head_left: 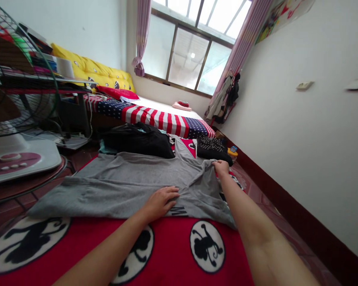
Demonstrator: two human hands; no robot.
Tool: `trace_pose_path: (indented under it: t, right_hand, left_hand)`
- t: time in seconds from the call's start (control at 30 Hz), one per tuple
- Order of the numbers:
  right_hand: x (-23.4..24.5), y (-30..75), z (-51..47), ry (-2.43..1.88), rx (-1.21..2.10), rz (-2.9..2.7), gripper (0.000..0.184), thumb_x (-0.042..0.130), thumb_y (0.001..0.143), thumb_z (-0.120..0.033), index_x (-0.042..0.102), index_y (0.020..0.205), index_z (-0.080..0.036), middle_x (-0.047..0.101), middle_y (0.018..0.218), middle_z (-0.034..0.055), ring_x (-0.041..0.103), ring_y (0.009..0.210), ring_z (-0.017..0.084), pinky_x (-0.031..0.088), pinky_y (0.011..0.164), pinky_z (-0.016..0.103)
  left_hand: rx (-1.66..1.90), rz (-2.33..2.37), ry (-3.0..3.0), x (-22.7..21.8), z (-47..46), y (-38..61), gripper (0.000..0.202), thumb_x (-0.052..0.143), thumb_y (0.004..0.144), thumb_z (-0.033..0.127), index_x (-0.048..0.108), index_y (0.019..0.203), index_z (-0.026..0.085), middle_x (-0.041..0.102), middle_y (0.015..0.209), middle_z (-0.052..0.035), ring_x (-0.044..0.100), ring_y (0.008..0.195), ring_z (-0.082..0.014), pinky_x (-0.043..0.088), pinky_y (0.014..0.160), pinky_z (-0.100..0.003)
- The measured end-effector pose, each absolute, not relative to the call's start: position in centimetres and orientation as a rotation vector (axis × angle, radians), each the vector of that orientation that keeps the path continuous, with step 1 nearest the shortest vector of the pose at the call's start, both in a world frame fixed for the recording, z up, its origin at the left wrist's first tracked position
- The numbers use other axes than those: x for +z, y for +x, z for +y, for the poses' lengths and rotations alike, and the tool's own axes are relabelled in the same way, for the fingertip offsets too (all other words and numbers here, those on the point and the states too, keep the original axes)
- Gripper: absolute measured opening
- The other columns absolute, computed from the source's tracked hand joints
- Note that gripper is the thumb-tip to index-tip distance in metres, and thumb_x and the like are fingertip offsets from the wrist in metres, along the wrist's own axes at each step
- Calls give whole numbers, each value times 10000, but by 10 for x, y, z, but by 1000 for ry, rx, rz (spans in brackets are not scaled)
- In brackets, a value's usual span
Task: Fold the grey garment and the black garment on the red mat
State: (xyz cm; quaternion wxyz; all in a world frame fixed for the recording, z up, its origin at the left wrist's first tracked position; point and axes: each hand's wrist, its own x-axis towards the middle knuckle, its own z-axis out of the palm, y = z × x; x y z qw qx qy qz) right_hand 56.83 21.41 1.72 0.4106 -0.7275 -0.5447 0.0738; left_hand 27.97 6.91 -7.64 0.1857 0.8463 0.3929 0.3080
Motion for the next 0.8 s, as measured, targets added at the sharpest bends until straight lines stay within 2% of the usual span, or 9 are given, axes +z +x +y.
trace_pose_path:
  t: [0.07, 0.17, 0.27, 0.37, 0.43, 0.5, 0.6, 0.7, 0.8]
  right_hand:
    - [19, 565, 193, -1760, 62, -1353, 343, 455, 890, -318, 627, 1049, -68, 677, 1051, 155, 605, 1005, 268, 461, 876, 351]
    - [5, 559, 143, -1569, -80, -1478, 361, 395, 879, -310, 579, 1140, -141, 601, 1251, 135, 539, 1158, 242, 418, 967, 355]
    - [-18, 556, 87, -1237, -110, -2078, 202, 470, 816, -250, 635, 921, -201, 628, 1199, 109, 538, 1163, 240, 401, 997, 378]
    - [-30, 555, 50, -1138, 55, -2501, 154, 533, 787, -223, 655, 880, -223, 663, 1132, 74, 581, 1092, 241, 399, 991, 393]
    - [-32, 553, 46, -1244, 156, -2394, 170, 517, 843, -303, 660, 877, -217, 678, 1091, 82, 608, 1047, 245, 434, 942, 385]
    - [-32, 552, 56, -1409, 249, -2096, 264, 474, 882, -396, 650, 879, -199, 699, 974, 96, 658, 902, 237, 494, 808, 351]
    - [-30, 552, 83, -1693, 444, -1712, 403, 515, 854, -402, 550, 1167, -150, 693, 761, 61, 644, 578, 191, 492, 551, 293]
    - [-23, 555, 109, -1969, 677, -1711, 648, 546, 843, -337, 326, 1405, -103, 661, 623, 10, 611, 481, 177, 447, 440, 253]
    - [-11, 558, 128, -2093, 753, -1831, 577, 579, 832, -332, 456, 1333, -75, 606, 485, -10, 591, 441, 179, 423, 414, 240]
  left_hand:
    - [874, 1102, 2387, -75, 69, 280, 341, 560, 867, 217, 654, 1193, 257, 591, 1341, -38, 500, 1278, -217, 374, 1102, -382]
    - [884, 1105, 2388, -74, 68, 280, 346, 565, 863, 213, 651, 1195, 259, 593, 1337, -42, 511, 1267, -220, 380, 1097, -385]
    - [902, 1116, 2391, -74, 69, 281, 348, 571, 858, 213, 653, 1195, 253, 600, 1328, -53, 517, 1260, -221, 386, 1091, -378]
    - [911, 1114, 2413, -76, 69, 282, 338, 562, 864, 216, 658, 1186, 253, 607, 1318, -53, 512, 1264, -220, 388, 1088, -372]
    - [907, 1113, 2429, -76, 69, 283, 336, 558, 865, 211, 659, 1184, 249, 605, 1320, -55, 516, 1259, -219, 389, 1085, -373]
    - [899, 1112, 2440, -77, 69, 283, 335, 559, 864, 205, 659, 1181, 235, 604, 1322, -61, 520, 1254, -220, 391, 1083, -375]
    - [891, 1111, 2448, -76, 69, 282, 332, 560, 864, 201, 660, 1179, 225, 601, 1325, -64, 519, 1254, -218, 392, 1082, -370]
    - [893, 1115, 2445, -76, 69, 282, 332, 566, 862, 196, 660, 1178, 226, 601, 1324, -65, 523, 1250, -219, 393, 1082, -371]
    - [906, 1101, 2438, -76, 69, 282, 333, 569, 860, 190, 660, 1178, 228, 611, 1312, -63, 521, 1254, -221, 392, 1084, -373]
